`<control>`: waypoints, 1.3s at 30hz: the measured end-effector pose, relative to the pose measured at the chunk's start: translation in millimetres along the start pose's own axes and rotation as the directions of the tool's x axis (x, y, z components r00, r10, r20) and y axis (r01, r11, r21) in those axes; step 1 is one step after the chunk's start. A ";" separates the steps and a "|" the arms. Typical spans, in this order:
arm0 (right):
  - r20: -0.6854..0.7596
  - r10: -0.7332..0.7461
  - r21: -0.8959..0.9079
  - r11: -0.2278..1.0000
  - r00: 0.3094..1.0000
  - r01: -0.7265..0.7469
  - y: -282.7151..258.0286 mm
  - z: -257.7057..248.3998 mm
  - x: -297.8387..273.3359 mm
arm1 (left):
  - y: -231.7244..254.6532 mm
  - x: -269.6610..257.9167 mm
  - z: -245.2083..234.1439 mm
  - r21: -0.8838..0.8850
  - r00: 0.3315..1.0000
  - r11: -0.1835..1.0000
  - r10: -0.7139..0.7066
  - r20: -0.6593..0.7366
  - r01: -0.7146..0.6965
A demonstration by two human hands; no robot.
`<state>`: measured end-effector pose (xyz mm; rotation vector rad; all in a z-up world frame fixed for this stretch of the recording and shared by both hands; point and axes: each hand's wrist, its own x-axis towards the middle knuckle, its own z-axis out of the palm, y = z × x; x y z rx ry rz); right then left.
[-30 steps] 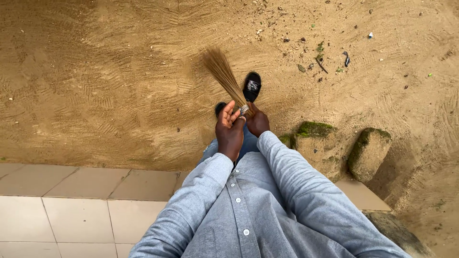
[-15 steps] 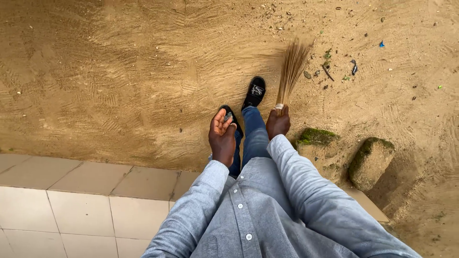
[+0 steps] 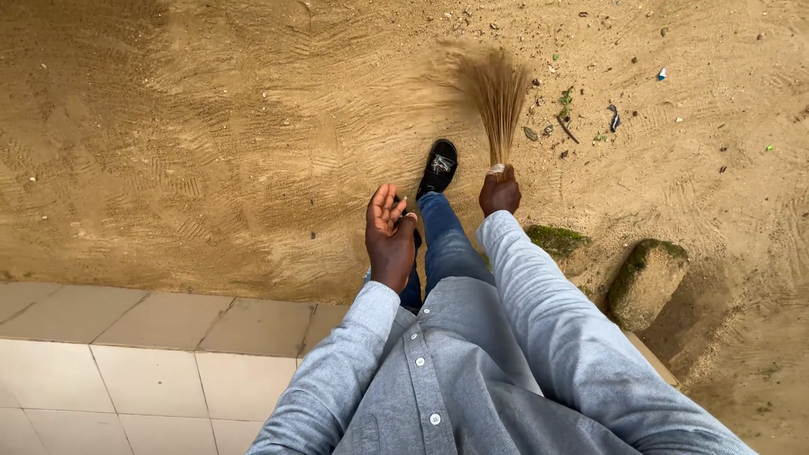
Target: Sweeping sand and debris on an outdoor dirt path using a hand broom.
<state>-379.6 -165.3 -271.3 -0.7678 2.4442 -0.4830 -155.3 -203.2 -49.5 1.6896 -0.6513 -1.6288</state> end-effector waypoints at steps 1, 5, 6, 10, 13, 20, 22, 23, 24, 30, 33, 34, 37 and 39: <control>-0.003 0.003 0.001 1.000 1.000 -0.003 6.7 -1.9 2.4 | -0.8 4.3 1.5 0.002 1.000 1.000 0.000 0.004 0.000; -0.093 0.094 0.157 0.985 0.991 -0.078 6.7 -26.8 -11.1 | -12.2 14.7 19.3 -0.060 1.000 0.998 0.029 0.002 -0.029; -0.072 0.100 0.206 0.975 0.992 -0.084 -3.7 -32.1 -17.2 | -15.1 21.4 26.1 -0.079 0.999 0.996 0.034 0.004 -0.033; 0.072 0.028 0.246 0.968 0.997 -0.045 -41.0 -37.0 -48.8 | -17.0 32.6 53.5 -0.082 0.998 0.995 0.062 0.012 -0.061; 0.228 -0.079 0.171 0.984 0.970 0.040 -67.1 -41.6 -47.7 | -1.7 28.9 63.5 -0.079 0.998 0.995 0.058 0.031 -0.056; 0.281 0.148 -0.021 0.989 0.948 -0.148 -33.3 -14.2 4.8 | 2.0 33.3 50.9 -0.054 0.996 0.995 0.085 0.019 -0.083; 0.146 0.194 -0.006 0.981 0.970 -0.195 -26.6 -10.6 7.0 | 2.4 36.4 46.8 -0.085 0.990 0.987 0.142 0.020 -0.140; 0.071 0.262 0.035 0.964 0.963 -0.265 -35.0 -14.3 3.4 | 5.1 36.7 46.3 -0.074 0.995 0.992 0.100 -0.002 -0.100; -0.010 0.327 0.083 0.942 0.945 -0.325 -43.3 -19.5 5.4 | 7.2 39.8 49.5 -0.070 0.998 0.996 0.063 -0.018 -0.064; 0.030 0.134 0.167 0.976 0.990 -0.138 -84.6 -21.4 -35.9 | 7.7 47.1 72.5 -0.112 0.996 0.991 0.082 0.030 -0.078; 0.314 0.049 0.134 0.986 0.948 -0.095 -129.4 -36.4 -30.8 | 14.5 52.3 81.9 -0.057 0.999 0.998 0.037 0.035 -0.035; 0.319 0.059 0.131 0.986 0.946 -0.105 -129.2 -35.6 -30.6 | 14.7 52.1 80.5 -0.050 0.999 0.998 0.028 0.034 -0.026; 0.499 -0.161 0.087 0.987 0.852 0.135 -131.2 -22.2 -12.3 | 23.7 61.9 77.8 -0.071 0.994 0.996 0.064 0.086 -0.058; 0.540 -0.350 0.121 0.932 0.766 0.340 -126.2 -8.8 9.8 | 37.2 65.9 75.6 -0.046 0.995 0.999 0.004 0.097 0.001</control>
